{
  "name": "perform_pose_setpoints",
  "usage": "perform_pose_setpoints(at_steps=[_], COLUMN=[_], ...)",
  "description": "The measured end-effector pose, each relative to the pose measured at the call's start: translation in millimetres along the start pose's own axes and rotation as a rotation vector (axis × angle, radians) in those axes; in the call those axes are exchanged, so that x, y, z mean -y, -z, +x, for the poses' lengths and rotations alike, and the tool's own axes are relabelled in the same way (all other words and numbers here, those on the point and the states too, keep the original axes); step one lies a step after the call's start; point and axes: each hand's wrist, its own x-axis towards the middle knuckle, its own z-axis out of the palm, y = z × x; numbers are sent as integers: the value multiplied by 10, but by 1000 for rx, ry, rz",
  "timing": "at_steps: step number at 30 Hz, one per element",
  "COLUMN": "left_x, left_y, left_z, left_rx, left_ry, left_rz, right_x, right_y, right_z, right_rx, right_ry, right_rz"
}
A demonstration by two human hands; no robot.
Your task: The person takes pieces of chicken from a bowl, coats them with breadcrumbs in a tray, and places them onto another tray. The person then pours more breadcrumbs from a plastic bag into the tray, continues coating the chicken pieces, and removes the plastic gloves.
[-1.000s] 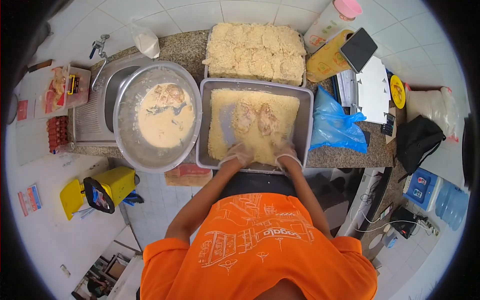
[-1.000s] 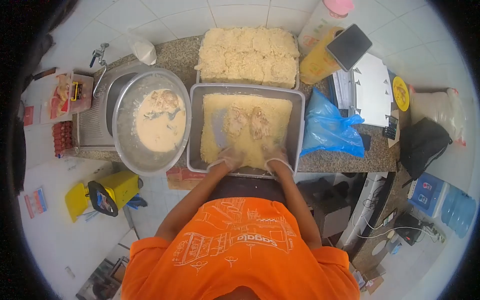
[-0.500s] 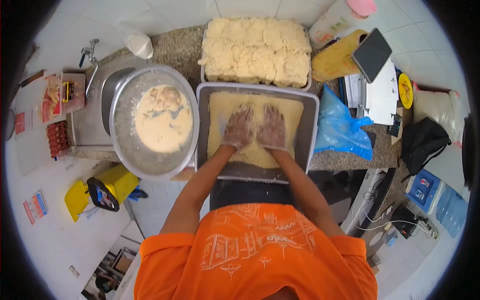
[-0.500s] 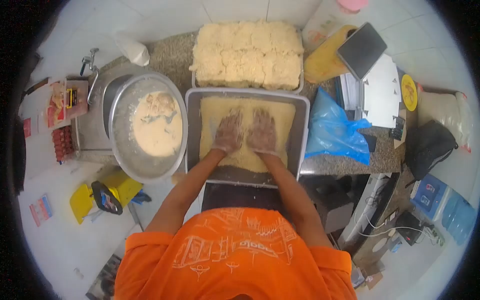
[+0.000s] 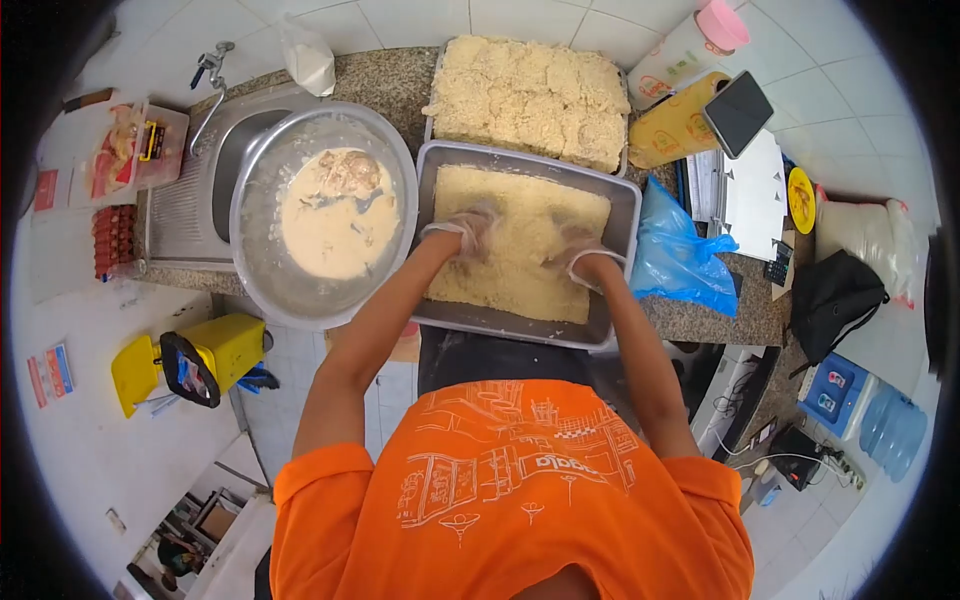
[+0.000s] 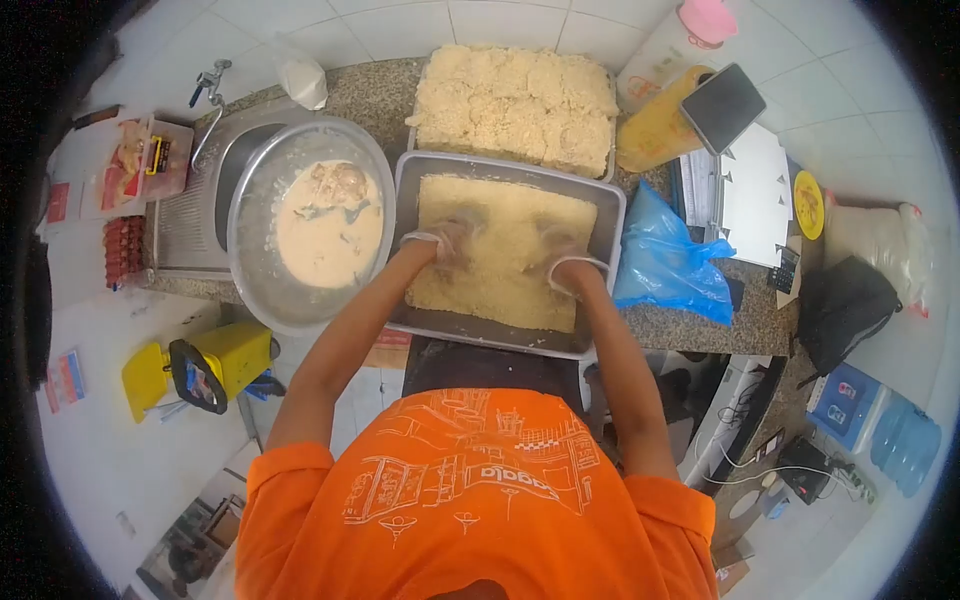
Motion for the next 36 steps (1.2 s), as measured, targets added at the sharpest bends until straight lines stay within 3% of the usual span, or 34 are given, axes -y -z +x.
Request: perform_pose_setpoints(at_steps=[2,6,8,9,11,12,14,15,17,18,20,21,23,24,25,27,28,29,30,32,33,35,36], left_x=[-8,-6,-174,-178,-118,-40,65,81,27,34,-5,105,329,157,-86,-25,-283,-536,-579,-552,-593,-656,-349], left_y=[-192,-351,-159,-221,-404,-592,-879,-968,-873,-726,-193,-269,-506,-486,-572,-1758,-1434,-1026,-1213,-1647,-1489,-1003,-1015], left_z=[113,154,-209,-222,-83,78,335,352,213,175,-17,67,264,60,-215,366,56,-268,-91,406,356,192,464], left_rx=[-27,-223,-483,-483,-1062,-1057,-559,-557,-519,-514,-486,-479,-840,-762,-681,-365,-143,76,81,-460,-457,-655,-652], left_ry=[-72,-141,-166,-159,-476,-478,-244,-248,-268,-270,-75,-79,175,186,203,-10,-28,-45,-50,184,183,444,374], left_rz=[36,21,-66,-63,-33,-30,99,101,63,61,89,88,-373,-270,-169,180,-47,-264,-258,-1020,-1022,-1472,-1136], right_x=[-9,44,171,146,16,-8,-82,-135,-192,-198,115,7,-386,-488,-389,-188,-58,124,241,316,335,362,373], right_y=[-167,-171,-33,-75,-179,-253,-413,-501,-460,-357,254,173,-482,-594,-513,-1079,-1064,-894,-711,-400,-299,-197,-170], right_z=[-120,-174,-340,-332,-243,-208,-101,-56,49,32,-249,-118,177,292,185,-320,-364,-407,-414,-344,-325,-269,-205], right_rx=[-238,-149,-412,-410,-654,-655,-689,-691,-478,-474,-592,-726,-695,-674,-252,-531,-513,-236,49,-66,-163,-354,-454], right_ry=[148,160,327,334,472,469,669,664,331,327,-13,2,19,53,-103,-17,-24,-285,-537,-541,-549,-568,-578], right_rz=[58,330,356,361,144,149,-7,-6,-89,-88,30,147,-3,-159,35,-17,-14,397,800,904,1002,1204,1306])
